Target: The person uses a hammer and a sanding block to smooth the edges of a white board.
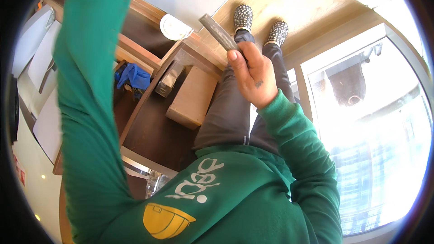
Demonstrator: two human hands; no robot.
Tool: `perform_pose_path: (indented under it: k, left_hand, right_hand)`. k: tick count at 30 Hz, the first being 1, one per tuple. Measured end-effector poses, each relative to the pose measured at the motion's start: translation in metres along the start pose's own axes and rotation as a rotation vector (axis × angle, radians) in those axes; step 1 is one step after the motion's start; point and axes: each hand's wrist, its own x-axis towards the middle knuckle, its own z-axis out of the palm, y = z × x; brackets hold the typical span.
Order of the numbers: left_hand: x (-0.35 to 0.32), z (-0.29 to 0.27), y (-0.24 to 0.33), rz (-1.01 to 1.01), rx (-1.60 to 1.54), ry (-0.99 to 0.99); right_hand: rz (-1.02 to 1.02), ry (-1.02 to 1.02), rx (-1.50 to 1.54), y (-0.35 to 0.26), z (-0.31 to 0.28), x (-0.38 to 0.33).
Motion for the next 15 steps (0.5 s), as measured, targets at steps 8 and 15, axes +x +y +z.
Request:
perform_pose_path:
  k: [8, 15]
  left_hand:
    - [-0.172, -0.087, 0.038, -1.002, -0.802, 0.063]
    - [-0.189, -0.088, 0.07, -1.043, -1.128, -0.45]
  right_hand:
    - [-0.062, -0.022, -0.169, 0.014, -0.003, 0.003]
    - [0.013, 0.035, -0.139, 0.011, 0.011, 0.005]
